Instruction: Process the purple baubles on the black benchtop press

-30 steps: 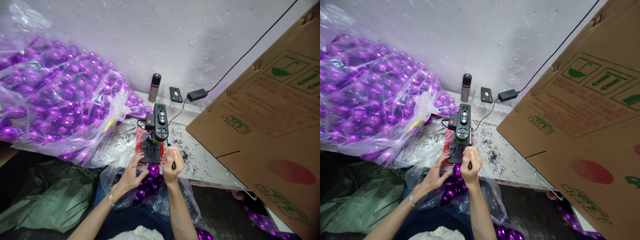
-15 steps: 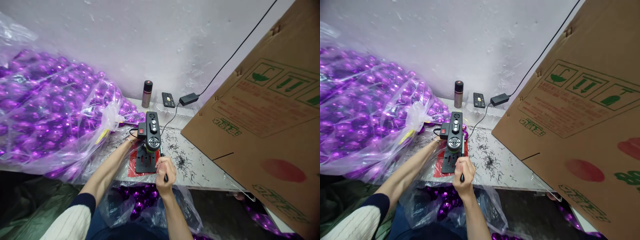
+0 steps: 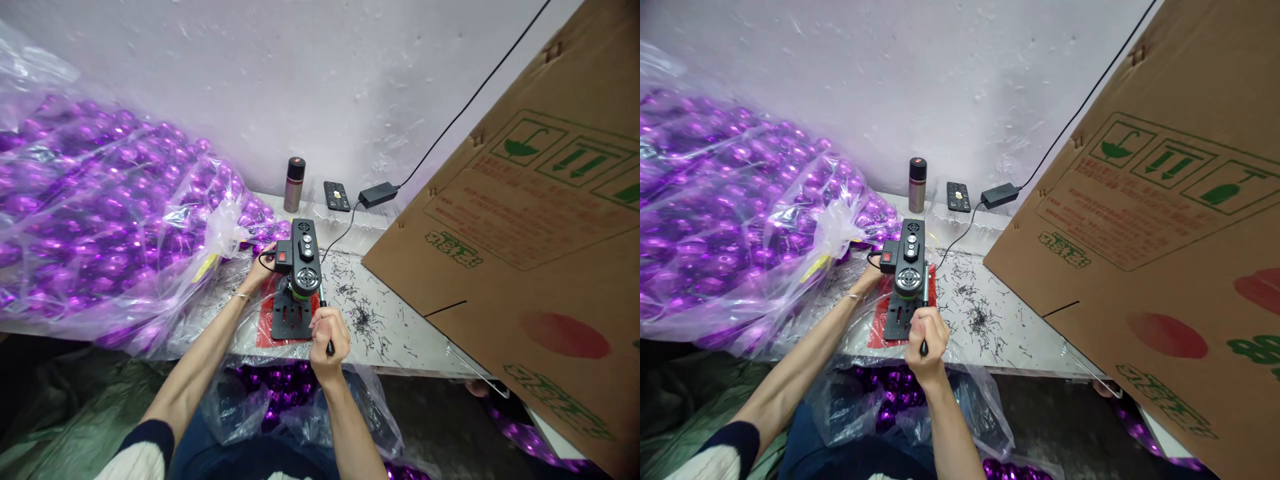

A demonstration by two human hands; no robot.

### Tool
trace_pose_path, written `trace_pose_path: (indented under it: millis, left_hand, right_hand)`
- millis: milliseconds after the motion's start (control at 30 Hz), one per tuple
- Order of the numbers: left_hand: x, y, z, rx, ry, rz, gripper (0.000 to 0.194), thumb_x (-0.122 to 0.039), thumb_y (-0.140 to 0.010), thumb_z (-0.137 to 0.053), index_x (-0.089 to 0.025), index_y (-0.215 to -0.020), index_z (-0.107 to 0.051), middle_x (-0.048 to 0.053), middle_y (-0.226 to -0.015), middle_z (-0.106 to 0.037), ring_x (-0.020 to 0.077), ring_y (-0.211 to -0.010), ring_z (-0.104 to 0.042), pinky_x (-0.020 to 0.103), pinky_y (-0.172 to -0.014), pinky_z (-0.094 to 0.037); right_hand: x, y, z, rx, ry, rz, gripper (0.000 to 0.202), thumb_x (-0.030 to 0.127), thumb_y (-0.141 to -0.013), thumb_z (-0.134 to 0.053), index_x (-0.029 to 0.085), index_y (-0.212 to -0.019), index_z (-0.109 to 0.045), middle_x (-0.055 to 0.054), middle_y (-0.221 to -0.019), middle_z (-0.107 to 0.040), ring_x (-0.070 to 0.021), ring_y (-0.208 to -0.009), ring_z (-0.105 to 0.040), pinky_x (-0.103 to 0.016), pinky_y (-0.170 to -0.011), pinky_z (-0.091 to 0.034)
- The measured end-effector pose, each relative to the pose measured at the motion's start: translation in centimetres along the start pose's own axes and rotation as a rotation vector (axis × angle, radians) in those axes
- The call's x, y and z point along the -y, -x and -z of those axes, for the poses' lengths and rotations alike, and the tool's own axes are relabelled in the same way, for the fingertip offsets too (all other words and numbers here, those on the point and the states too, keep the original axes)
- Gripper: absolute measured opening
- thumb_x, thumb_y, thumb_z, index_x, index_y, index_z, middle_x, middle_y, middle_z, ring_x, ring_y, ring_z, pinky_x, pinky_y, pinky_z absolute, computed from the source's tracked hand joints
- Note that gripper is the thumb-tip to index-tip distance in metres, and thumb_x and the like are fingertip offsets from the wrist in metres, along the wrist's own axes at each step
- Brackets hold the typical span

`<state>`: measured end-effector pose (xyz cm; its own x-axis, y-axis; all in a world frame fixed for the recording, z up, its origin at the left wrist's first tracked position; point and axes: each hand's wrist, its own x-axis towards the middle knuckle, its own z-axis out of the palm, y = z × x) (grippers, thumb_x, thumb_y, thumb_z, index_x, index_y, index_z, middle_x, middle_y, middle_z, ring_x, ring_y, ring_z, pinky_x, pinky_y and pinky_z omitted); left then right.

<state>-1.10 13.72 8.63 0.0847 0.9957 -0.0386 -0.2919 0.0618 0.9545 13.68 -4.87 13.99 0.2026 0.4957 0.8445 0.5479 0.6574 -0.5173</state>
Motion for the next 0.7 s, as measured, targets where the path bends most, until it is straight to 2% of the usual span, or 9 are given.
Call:
trace_pose_path:
  millis: [167,267,333,467,600,700]
  left_hand:
    - [-2.2,5.8,4.0,-0.138,0.298,0.228,0.025,-0.021,-0.083,-0.082,-0.016,-0.104,-0.07,0.007,-0.093,-0.079,0.0186,-0.079,-0.078,0.025,-0.067,-0.063]
    - [-2.9,9.6,5.0,-0.148,0.424,0.311,0.021,-0.013,-0.085,-0.076,-0.014,-0.106,-0.072,0.009,-0.097,-0.082,0.0198,-0.082,-0.08,0.024,-0.067,-0.064]
    - [-2.8,11.8,4.8,-0.135,0.472,0.357,0.02,-0.012,-0.087,-0.074,-0.013,-0.106,-0.073,0.011,-0.098,-0.083,0.0208,-0.083,-0.081,0.026,-0.07,-0.066]
    - [-1.6,14.6,3.1,-0.077,0.52,0.452,0.022,-0.018,-0.09,-0.073,-0.012,-0.111,-0.074,0.014,-0.107,-0.084,0.0251,-0.097,-0.083,0.036,-0.09,-0.068]
    - [-0.2,15.4,1.5,-0.109,0.464,0.425,0.029,-0.021,-0.082,-0.084,-0.015,-0.109,-0.075,0.009,-0.107,-0.084,0.0216,-0.096,-0.081,0.033,-0.093,-0.066]
    - [0.9,15.2,1.0,-0.18,0.369,0.334,0.049,-0.018,-0.066,-0.094,-0.018,-0.11,-0.073,0.003,-0.105,-0.082,0.0166,-0.095,-0.078,0.025,-0.09,-0.061]
  right_hand:
    - [0.0,-0.2,-0.1,-0.022,-0.016,-0.01,0.036,0.006,-0.103,-0.042,0.024,-0.072,-0.045,0.003,-0.066,-0.05,-0.0125,-0.063,-0.056,-0.026,-0.056,-0.045]
    - [0.2,-0.7,-0.1,-0.03,-0.018,-0.017,0.036,0.006,-0.103,-0.044,0.024,-0.071,-0.046,0.003,-0.066,-0.051,-0.0125,-0.064,-0.057,-0.026,-0.056,-0.043]
    - [0.4,-1.2,-0.1,-0.031,-0.018,-0.028,0.035,0.006,-0.103,-0.045,0.023,-0.072,-0.048,0.003,-0.067,-0.052,-0.0124,-0.064,-0.056,-0.027,-0.058,-0.043]
    - [0.7,-2.0,0.0,-0.026,-0.029,-0.054,0.034,0.008,-0.104,-0.048,0.023,-0.073,-0.05,0.003,-0.068,-0.054,-0.0124,-0.065,-0.055,-0.029,-0.061,-0.043]
    - [0.7,-2.1,0.2,-0.016,-0.023,-0.05,0.034,0.01,-0.105,-0.047,0.023,-0.074,-0.05,0.003,-0.069,-0.054,-0.0122,-0.065,-0.055,-0.029,-0.06,-0.042]
    - [0.6,-2.0,0.2,-0.01,-0.021,-0.051,0.034,0.01,-0.105,-0.047,0.023,-0.073,-0.051,0.002,-0.069,-0.055,-0.0123,-0.064,-0.055,-0.029,-0.06,-0.042]
